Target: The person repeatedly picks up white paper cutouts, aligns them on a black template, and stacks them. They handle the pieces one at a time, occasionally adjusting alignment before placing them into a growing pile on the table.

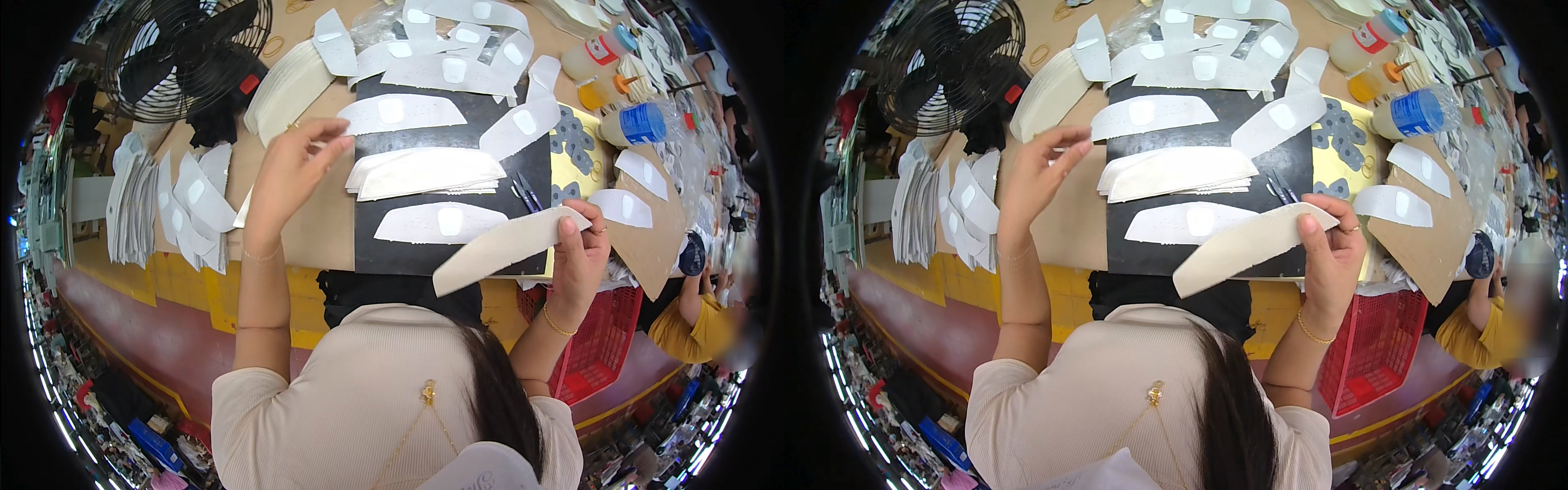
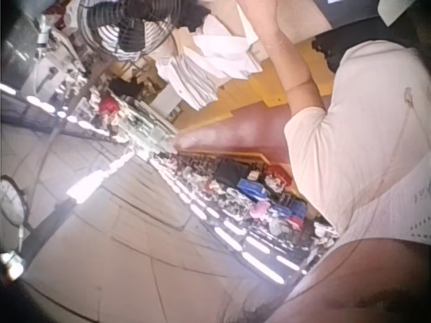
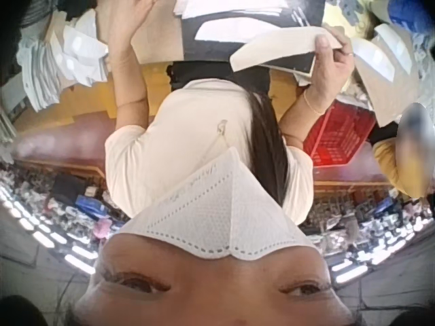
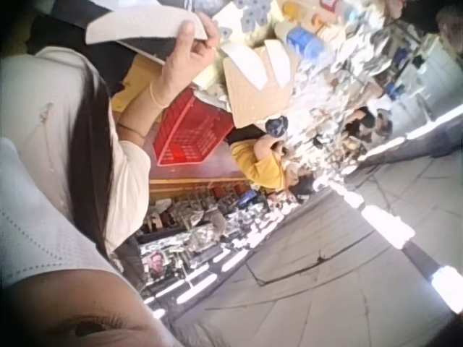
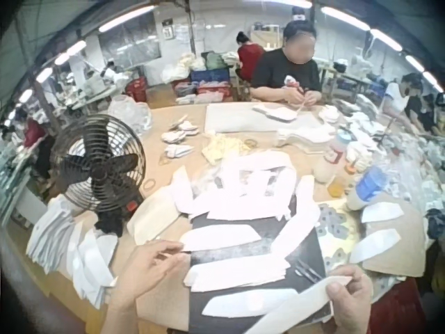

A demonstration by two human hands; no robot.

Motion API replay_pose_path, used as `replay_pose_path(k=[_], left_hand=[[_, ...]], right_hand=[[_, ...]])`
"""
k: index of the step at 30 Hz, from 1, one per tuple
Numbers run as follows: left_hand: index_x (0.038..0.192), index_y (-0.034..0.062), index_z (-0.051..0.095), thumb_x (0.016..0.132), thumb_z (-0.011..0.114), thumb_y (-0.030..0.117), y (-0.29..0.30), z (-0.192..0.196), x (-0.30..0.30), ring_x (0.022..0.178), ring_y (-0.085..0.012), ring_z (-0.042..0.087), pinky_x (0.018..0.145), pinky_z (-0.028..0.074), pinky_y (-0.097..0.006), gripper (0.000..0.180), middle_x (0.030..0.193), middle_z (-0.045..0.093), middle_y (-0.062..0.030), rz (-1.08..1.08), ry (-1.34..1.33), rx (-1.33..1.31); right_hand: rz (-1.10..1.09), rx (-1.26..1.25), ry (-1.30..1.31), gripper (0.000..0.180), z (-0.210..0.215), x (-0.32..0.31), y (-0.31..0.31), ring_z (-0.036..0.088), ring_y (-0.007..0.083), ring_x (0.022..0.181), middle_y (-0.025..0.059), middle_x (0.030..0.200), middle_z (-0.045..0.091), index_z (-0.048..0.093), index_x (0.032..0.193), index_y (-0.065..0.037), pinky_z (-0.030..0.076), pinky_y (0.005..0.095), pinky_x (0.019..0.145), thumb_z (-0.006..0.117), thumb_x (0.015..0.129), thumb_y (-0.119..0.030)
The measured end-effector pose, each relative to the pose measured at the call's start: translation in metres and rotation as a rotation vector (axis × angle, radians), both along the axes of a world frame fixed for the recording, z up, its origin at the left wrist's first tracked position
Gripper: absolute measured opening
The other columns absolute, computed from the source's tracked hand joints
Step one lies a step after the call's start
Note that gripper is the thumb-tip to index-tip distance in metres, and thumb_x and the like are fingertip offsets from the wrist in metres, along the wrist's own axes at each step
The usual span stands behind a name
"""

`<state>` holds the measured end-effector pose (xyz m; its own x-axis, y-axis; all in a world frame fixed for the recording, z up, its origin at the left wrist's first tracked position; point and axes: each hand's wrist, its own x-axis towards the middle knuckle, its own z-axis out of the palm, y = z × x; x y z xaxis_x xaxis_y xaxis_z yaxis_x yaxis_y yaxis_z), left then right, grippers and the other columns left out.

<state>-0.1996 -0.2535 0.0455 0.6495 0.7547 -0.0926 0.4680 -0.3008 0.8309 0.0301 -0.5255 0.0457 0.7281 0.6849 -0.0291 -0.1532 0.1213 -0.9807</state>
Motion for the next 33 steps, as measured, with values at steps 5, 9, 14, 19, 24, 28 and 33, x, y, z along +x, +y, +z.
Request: replay_pose_path(k=[5, 9, 14, 19, 24, 28, 33], left_hand=[[0.107, -0.0034, 0.068, 0.086, 0.068, 0.018, 0.021, -0.006, 0.033, 0.083, -0.0233, 0.066, 0.073, 0.051, -0.032, 0.03, 0.099, 0.069, -0.0169, -0.001, -0.012, 0.236], [0.108, -0.0029, 0.068, 0.085, 0.068, 0.017, 0.043, -0.023, 0.068, 0.088, -0.0281, 0.066, 0.078, 0.051, -0.036, 0.03, 0.102, 0.068, -0.0199, -0.058, 0.007, 0.311], [0.106, -0.0027, 0.068, 0.084, 0.067, 0.016, 0.054, -0.03, 0.102, 0.094, -0.0339, 0.065, 0.086, 0.05, -0.04, 0.029, 0.105, 0.066, -0.0225, -0.07, 0.107, 0.402], [0.109, -0.0009, 0.068, 0.083, 0.067, 0.014, 0.105, -0.046, 0.077, 0.088, -0.0299, 0.067, 0.081, 0.051, -0.038, 0.03, 0.095, 0.07, -0.0186, 0.161, 0.166, 0.448], [0.099, -0.0041, 0.069, 0.083, 0.06, 0.011, 0.125, -0.046, 0.059, 0.071, -0.0277, 0.07, 0.07, 0.055, -0.036, 0.024, 0.079, 0.07, -0.0214, 0.365, 0.107, 0.301], [0.085, -0.0081, 0.066, 0.089, 0.059, 0.017, 0.132, -0.045, 0.055, 0.053, -0.019, 0.067, 0.051, 0.055, -0.029, 0.027, 0.069, 0.068, -0.0171, 0.382, 0.19, -0.024], [0.075, -0.0057, 0.063, 0.09, 0.063, 0.027, 0.121, -0.051, 0.068, 0.045, -0.0163, 0.061, 0.042, 0.049, -0.027, 0.036, 0.062, 0.066, -0.013, 0.35, 0.248, -0.191]], right_hand=[[-0.086, 0.018, -0.038, 0.025, -0.001, 0.009, -0.009, 0.058, 0.0072, 0.082, 0.0041, 0.092, 0.066, 0.062, 0.109, 0.001, 0.045, 0.0208, 0.077, 0.068, 0.092, -0.016], [-0.124, -0.017, -0.042, 0.025, -0.003, 0.012, -0.015, 0.058, 0.0072, 0.081, 0.0038, 0.091, 0.065, 0.062, 0.108, 0.0, 0.045, 0.0208, 0.076, 0.068, 0.092, -0.017], [-0.167, -0.031, -0.062, 0.023, -0.005, 0.015, -0.019, 0.057, 0.0075, 0.081, 0.0034, 0.092, 0.065, 0.063, 0.107, 0.0, 0.045, 0.0211, 0.076, 0.068, 0.091, -0.016], [-0.214, -0.064, -0.082, 0.021, -0.012, 0.019, -0.022, 0.057, 0.0076, 0.083, 0.0031, 0.093, 0.064, 0.064, 0.105, 0.0, 0.045, 0.0212, 0.076, 0.069, 0.09, -0.014], [-0.211, -0.02, -0.009, 0.023, -0.024, 0.027, -0.025, 0.057, 0.0083, 0.079, 0.0038, 0.091, 0.064, 0.062, 0.106, -0.001, 0.044, 0.0209, 0.071, 0.07, 0.09, -0.015], [-0.173, -0.055, -0.081, 0.023, -0.023, 0.023, -0.009, 0.05, 0.0051, 0.071, 0.0006, 0.087, 0.061, 0.063, 0.104, -0.002, 0.037, 0.019, 0.064, 0.07, 0.09, -0.018], [-0.143, -0.063, -0.1, 0.023, -0.017, 0.022, -0.005, 0.05, 0.0047, 0.074, 0.0003, 0.087, 0.061, 0.063, 0.104, -0.002, 0.038, 0.0187, 0.066, 0.071, 0.09, -0.018]])
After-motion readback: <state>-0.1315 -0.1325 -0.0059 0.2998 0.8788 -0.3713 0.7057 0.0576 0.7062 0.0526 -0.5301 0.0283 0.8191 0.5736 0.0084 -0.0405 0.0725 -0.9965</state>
